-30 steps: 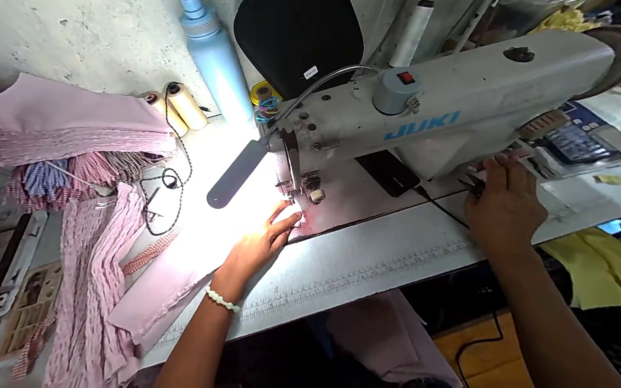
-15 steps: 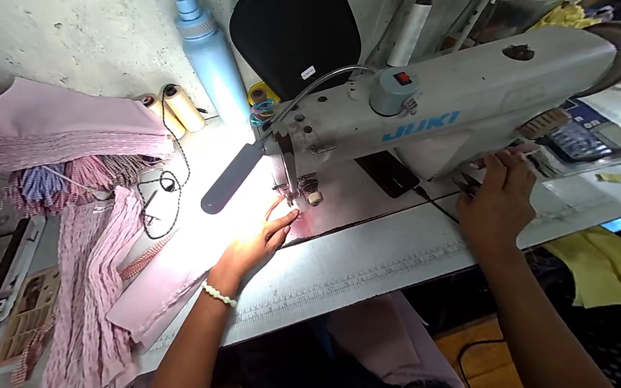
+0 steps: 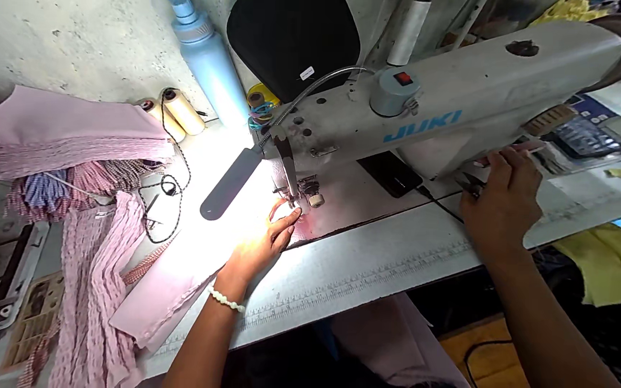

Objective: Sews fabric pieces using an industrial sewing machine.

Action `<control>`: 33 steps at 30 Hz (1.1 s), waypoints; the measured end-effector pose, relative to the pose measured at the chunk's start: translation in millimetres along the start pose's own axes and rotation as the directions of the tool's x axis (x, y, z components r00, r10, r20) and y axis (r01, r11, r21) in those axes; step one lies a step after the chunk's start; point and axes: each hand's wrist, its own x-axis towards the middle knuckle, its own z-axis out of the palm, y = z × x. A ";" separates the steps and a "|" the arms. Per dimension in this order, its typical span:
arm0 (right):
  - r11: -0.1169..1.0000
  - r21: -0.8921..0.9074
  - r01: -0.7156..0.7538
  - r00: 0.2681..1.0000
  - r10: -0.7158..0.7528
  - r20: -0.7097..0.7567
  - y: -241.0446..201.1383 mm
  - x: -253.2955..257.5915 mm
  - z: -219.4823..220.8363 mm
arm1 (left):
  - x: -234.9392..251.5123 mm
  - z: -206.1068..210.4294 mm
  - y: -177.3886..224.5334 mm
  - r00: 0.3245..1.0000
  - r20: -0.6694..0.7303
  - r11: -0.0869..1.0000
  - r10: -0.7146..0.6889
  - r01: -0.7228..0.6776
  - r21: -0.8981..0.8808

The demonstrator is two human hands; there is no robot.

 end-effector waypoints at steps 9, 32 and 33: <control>1.000 0.029 0.002 1.000 -0.003 0.013 -0.8 0.7 -2.0 | 7.3 -3.5 2.3 0.997 0.045 0.992 -0.055 0.060 -0.114; 0.929 0.324 0.180 0.977 -0.207 0.051 -51.3 -40.3 -41.5 | -2.1 -61.9 7.4 0.516 -0.148 0.537 -0.844 0.811 -0.233; 0.905 0.374 0.204 0.966 -0.249 0.075 -61.7 -51.9 -39.9 | -1.4 -60.9 2.8 0.516 -0.175 0.544 -0.839 0.798 -0.258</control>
